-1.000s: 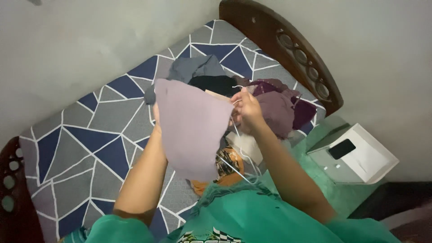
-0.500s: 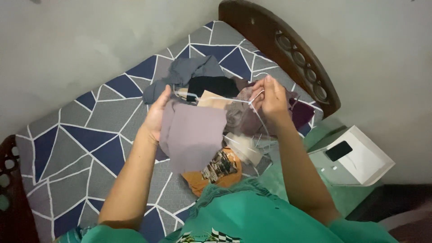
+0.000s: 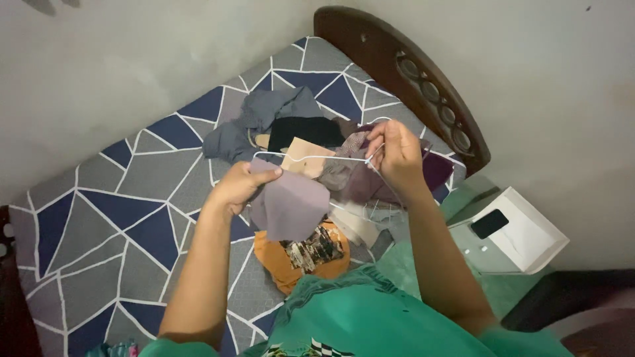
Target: The person picks up pieces of clothing from a bed, places them onto hangers, and hangs the hangers on a clothes rack.
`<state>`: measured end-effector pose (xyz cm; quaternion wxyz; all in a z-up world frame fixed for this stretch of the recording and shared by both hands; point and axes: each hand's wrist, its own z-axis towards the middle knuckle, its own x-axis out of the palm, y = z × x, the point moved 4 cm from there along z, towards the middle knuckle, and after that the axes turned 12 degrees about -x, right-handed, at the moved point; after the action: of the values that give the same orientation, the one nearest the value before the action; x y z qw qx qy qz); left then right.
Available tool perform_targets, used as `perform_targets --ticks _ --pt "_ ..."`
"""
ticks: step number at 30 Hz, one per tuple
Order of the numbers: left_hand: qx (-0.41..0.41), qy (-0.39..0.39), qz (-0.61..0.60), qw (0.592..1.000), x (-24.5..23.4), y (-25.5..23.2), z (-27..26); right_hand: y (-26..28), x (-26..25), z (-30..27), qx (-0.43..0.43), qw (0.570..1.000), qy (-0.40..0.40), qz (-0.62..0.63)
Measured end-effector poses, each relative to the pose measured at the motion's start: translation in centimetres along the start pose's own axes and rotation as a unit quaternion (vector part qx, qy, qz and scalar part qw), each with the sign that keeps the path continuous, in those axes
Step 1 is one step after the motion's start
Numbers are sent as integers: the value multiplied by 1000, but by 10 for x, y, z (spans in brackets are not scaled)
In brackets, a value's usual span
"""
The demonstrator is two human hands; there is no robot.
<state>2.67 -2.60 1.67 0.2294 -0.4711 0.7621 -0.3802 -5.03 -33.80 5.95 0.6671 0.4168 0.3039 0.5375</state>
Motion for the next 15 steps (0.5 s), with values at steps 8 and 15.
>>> perform_targets --ticks 8,15 --pt "70 -7 175 982 14 4 -7 -1 -9 -8 31 999 -25 0" --pt "100 -263 256 925 23 -19 -42 2 -7 -15 -13 998 -7 -55"
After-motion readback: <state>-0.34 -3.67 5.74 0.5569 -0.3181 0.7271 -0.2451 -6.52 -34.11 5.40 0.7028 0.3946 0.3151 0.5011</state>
